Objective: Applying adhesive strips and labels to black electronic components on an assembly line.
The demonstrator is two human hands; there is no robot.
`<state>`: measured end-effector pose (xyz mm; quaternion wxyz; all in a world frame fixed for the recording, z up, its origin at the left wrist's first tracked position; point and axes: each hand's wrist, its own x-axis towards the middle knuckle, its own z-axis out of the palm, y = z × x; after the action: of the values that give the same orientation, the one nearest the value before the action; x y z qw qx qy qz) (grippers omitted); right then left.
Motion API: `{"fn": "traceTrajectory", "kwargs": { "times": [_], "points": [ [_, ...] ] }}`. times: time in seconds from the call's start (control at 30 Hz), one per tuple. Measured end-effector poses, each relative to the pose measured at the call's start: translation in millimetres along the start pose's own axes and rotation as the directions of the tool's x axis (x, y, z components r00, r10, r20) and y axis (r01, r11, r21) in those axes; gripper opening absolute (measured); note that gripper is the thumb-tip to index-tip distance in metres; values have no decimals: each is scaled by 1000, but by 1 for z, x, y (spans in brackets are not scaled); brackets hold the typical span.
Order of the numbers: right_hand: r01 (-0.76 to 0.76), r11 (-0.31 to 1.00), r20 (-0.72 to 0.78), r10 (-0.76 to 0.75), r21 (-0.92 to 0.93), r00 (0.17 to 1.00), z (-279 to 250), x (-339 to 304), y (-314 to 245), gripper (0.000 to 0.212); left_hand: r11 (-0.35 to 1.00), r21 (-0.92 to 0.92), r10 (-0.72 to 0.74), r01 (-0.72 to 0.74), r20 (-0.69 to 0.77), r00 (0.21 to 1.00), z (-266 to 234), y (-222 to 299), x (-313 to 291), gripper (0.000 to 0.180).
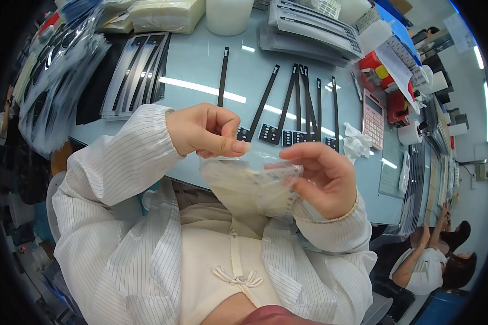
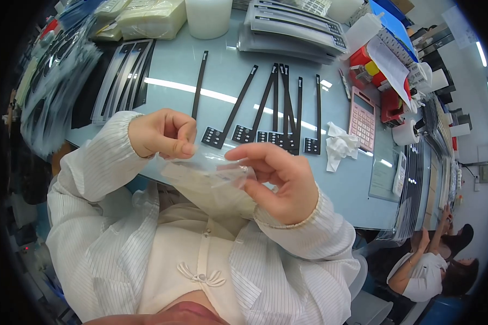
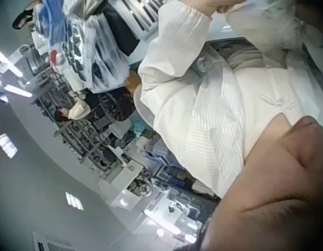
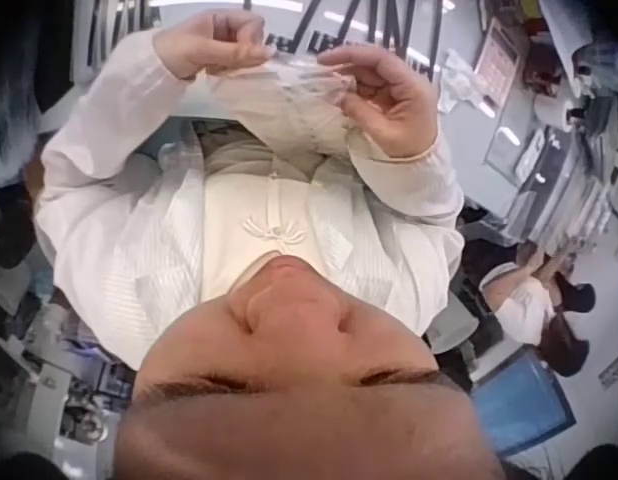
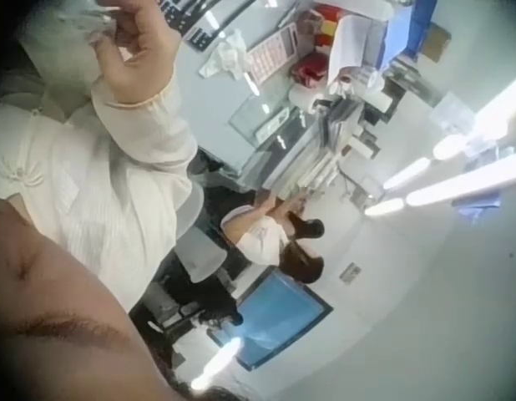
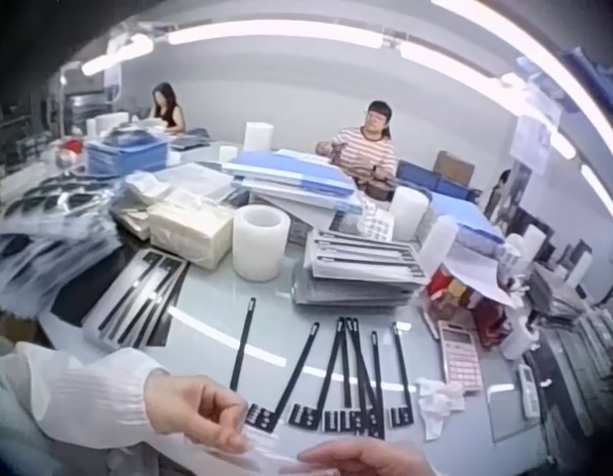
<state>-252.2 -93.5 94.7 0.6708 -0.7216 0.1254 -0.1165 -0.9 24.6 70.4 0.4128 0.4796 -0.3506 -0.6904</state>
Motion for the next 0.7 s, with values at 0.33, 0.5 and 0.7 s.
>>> {"fn": "traceTrajectory", "kwargs": {
  "times": [0.33,0.5,0.7],
  "points": [
    [298,818,254,-193,-493,948,-13,0,-4,66,856,491,220,-162,-62,974,16,20,-8,26],
    [66,916,99,-29,-397,995,-5,4,4,78,592,746,529,-305,-74,845,30,27,-14,16],
    [54,942,48,-41,-331,998,-1,2,16,76,-43,914,752,-403,295,589,19,11,-12,14]
  ]
}}
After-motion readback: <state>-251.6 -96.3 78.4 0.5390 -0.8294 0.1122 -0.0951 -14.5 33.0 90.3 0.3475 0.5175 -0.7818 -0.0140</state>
